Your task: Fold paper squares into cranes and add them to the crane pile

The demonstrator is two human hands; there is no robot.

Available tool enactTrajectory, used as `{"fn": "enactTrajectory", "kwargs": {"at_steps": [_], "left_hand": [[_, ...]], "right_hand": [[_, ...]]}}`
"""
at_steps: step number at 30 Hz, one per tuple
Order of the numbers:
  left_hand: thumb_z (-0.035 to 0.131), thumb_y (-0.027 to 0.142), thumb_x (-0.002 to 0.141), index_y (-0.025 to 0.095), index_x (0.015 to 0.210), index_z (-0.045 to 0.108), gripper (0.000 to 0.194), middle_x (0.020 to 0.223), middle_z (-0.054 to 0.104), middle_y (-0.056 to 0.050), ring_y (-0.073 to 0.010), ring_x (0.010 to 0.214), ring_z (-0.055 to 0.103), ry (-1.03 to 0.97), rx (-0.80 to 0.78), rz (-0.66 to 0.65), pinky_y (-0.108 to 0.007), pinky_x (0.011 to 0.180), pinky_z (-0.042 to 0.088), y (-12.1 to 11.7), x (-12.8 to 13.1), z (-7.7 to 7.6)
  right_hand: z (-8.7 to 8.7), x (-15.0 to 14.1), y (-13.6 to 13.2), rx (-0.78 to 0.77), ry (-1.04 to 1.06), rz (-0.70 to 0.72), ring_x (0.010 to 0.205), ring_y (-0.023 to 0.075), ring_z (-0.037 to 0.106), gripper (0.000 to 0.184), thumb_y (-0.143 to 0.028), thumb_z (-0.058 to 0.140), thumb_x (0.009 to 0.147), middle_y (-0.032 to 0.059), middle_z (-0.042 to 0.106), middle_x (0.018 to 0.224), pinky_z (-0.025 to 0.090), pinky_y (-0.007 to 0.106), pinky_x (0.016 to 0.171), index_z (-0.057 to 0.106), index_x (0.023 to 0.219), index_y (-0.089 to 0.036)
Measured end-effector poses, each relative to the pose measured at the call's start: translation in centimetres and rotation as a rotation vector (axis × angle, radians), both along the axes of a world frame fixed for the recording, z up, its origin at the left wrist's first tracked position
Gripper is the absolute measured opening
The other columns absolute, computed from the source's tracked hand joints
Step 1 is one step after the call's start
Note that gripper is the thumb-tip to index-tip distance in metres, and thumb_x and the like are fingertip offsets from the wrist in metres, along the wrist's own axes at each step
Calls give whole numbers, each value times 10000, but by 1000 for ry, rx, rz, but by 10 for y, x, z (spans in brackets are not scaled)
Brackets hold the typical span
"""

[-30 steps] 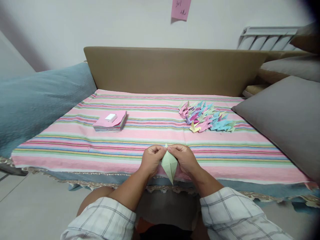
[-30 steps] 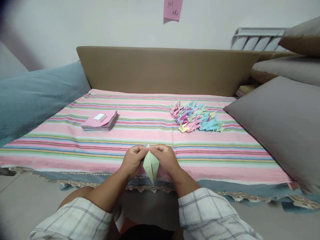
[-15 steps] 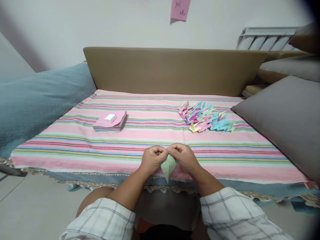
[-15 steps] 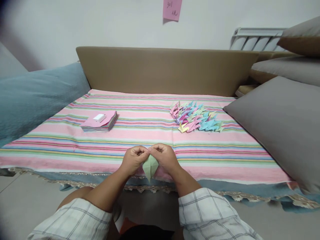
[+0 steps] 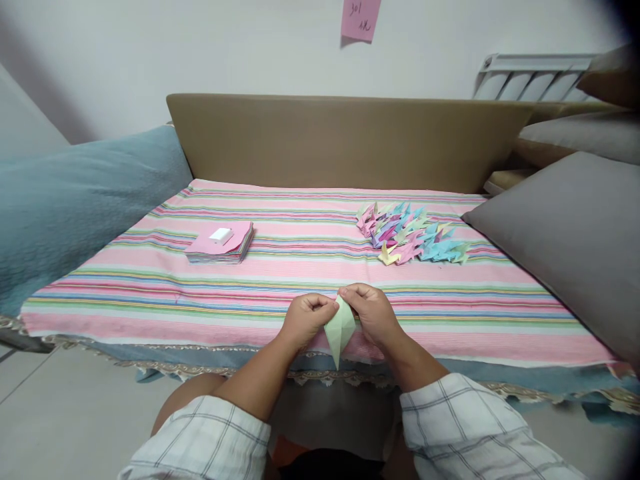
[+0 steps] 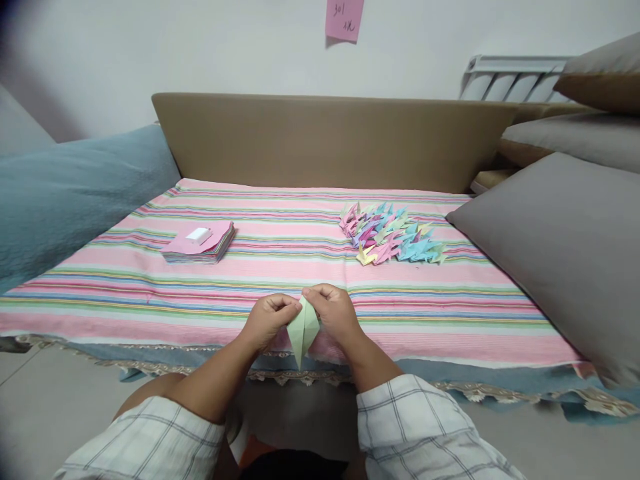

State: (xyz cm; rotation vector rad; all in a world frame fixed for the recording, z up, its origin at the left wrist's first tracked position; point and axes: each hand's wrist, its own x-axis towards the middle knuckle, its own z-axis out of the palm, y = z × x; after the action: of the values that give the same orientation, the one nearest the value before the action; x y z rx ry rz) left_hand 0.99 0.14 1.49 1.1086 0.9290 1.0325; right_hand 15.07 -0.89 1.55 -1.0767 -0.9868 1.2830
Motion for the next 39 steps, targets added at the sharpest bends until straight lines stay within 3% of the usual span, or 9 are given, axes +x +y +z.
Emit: {"fn": "enactTrajectory", "kwargs": {"at_steps": [9, 16, 21, 29, 35, 39], "left_hand": [[706, 266, 586, 153, 541, 636, 140, 524, 556, 22, -84, 506, 439, 222, 182, 74, -208, 507, 333, 1, 0, 6], [639, 427, 683, 148, 537, 577, 321, 493, 453, 40, -73, 487, 364, 126, 130, 14, -209, 495, 304, -1, 0, 4], [684, 412, 645, 141, 550, 570, 309, 508, 451, 47, -72, 514, 372, 211, 223, 31, -204, 506, 301, 1, 0, 4], [675, 495, 656, 127, 591, 634, 376, 544, 539, 7, -98, 533, 450, 127, 100, -107, -226, 533, 355, -1, -4, 1], [679, 441, 671, 141, 539, 621, 333, 522, 525, 16, -94, 534, 439, 205, 210, -88, -215, 529, 342, 0, -5, 1], [714, 458, 630, 136, 603, 656, 328, 540, 566, 10, -95, 517, 464, 109, 73, -147, -215, 522, 363, -1, -2, -1]], "right_hand": [[-5, -2, 0, 27, -29, -66, 454, 77, 369, 303, -458, 723, 637, -41, 508, 489, 293, 231, 451, 648, 641, -165], [-4, -4, 0, 45, -35, -56, 470, 80, 393, 301, -456, 709, 653, -39, 526, 511, 313, 230, 466, 645, 642, -162], [-6, -4, 0, 56, -58, -75, 452, 71, 359, 307, -455, 712, 650, -59, 478, 473, 283, 219, 446, 633, 628, -160], [-3, 0, 3, 30, 37, -139, 435, 70, 371, 309, -459, 716, 648, -60, 480, 467, 284, 212, 423, 622, 631, -164], [-3, 2, 4, 38, 50, -164, 423, 67, 350, 315, -459, 719, 649, -69, 450, 449, 268, 214, 416, 607, 614, -167], [-4, 0, 4, 49, 29, -188, 453, 77, 396, 313, -454, 724, 648, -53, 506, 492, 308, 222, 444, 605, 604, -167]]}}
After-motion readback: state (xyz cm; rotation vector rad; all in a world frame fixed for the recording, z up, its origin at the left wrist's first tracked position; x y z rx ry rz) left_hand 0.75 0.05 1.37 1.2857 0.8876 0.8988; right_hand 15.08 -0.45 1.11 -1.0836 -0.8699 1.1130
